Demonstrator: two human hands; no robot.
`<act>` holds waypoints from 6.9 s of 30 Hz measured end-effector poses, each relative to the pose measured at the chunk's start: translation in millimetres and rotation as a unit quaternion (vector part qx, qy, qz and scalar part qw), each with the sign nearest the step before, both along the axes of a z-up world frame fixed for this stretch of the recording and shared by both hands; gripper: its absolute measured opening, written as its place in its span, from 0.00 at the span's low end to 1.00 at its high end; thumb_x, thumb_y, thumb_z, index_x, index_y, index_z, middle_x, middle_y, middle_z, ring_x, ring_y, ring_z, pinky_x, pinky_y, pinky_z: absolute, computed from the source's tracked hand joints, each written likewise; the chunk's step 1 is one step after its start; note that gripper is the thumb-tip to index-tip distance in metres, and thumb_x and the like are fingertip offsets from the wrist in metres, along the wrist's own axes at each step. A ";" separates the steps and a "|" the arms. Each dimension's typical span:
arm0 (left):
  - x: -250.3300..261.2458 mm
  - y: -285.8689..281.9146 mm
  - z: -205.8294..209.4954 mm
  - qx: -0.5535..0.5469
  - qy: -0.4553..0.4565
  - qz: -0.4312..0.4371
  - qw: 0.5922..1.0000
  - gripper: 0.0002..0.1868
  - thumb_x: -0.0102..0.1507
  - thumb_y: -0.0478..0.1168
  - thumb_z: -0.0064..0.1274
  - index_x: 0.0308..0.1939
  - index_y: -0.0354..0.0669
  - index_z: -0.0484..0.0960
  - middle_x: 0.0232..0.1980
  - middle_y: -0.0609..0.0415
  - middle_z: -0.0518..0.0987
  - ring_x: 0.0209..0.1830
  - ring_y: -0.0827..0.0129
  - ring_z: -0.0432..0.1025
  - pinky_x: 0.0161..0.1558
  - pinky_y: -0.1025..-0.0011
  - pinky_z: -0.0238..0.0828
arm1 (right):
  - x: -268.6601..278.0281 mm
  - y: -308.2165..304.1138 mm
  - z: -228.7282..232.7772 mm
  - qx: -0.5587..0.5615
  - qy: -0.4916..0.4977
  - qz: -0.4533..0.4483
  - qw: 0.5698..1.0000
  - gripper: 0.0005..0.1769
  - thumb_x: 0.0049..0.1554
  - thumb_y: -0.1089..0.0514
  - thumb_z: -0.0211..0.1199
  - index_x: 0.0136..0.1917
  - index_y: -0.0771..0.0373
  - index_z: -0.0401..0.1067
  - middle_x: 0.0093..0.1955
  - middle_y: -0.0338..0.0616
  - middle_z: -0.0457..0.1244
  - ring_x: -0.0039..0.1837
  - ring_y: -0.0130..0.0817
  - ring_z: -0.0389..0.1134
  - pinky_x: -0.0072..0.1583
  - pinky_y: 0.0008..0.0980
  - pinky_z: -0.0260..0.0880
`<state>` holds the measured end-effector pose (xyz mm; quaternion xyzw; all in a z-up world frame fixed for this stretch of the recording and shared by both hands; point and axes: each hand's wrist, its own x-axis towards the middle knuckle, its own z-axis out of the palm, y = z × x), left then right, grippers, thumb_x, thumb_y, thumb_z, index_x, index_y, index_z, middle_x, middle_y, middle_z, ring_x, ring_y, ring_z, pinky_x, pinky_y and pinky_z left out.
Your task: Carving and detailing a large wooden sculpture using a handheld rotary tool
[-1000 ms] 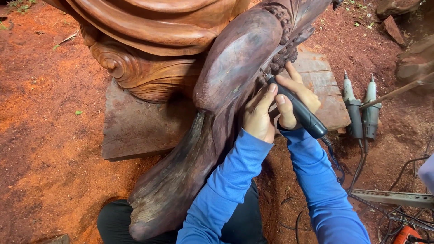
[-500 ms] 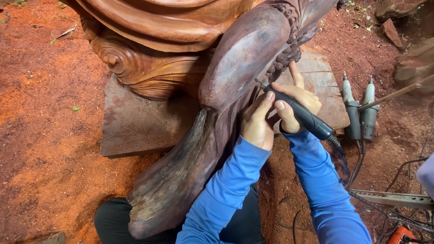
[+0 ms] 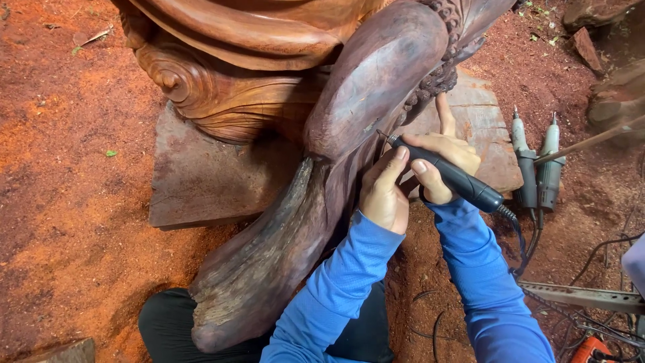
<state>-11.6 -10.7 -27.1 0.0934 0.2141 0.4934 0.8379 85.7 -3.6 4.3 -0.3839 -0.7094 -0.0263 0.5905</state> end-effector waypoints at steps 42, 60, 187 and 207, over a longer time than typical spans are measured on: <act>-40.2 -41.0 -16.1 -0.054 0.025 0.003 0.998 0.08 0.63 0.42 0.58 0.43 0.44 0.84 0.43 0.56 0.77 0.48 0.67 0.66 0.53 0.58 0.62 | -19.6 -26.2 -23.0 -0.106 -0.056 0.074 0.990 0.23 0.56 0.49 0.59 0.44 0.76 0.77 0.22 0.41 0.61 0.27 0.31 0.65 0.75 0.70 0.51; -46.5 -52.0 -24.7 -0.059 0.027 -0.013 0.998 0.06 0.64 0.42 0.58 0.37 0.45 0.81 0.37 0.59 0.75 0.44 0.68 0.65 0.52 0.58 0.61 | -15.9 -36.1 -39.9 -0.141 -0.033 0.111 0.983 0.23 0.57 0.49 0.58 0.45 0.76 0.77 0.23 0.41 0.61 0.27 0.32 0.66 0.73 0.71 0.53; 3.5 -34.5 60.3 0.123 0.136 0.010 0.983 0.17 0.60 0.44 0.65 0.49 0.38 0.86 0.44 0.53 0.81 0.47 0.66 0.74 0.54 0.61 0.75 | -1.6 -36.5 -5.7 0.120 0.237 -0.015 0.964 0.26 0.55 0.52 0.65 0.47 0.84 0.72 0.46 0.69 0.68 0.60 0.69 0.70 0.60 0.59 0.73; 31.7 9.3 39.9 0.123 0.150 0.029 0.981 0.15 0.65 0.45 0.60 0.52 0.43 0.86 0.45 0.50 0.80 0.48 0.66 0.72 0.51 0.61 0.77 | 7.8 -3.5 5.2 0.031 0.221 -0.070 0.972 0.23 0.52 0.51 0.67 0.51 0.75 0.79 0.50 0.61 0.70 0.72 0.57 0.62 0.69 0.43 0.67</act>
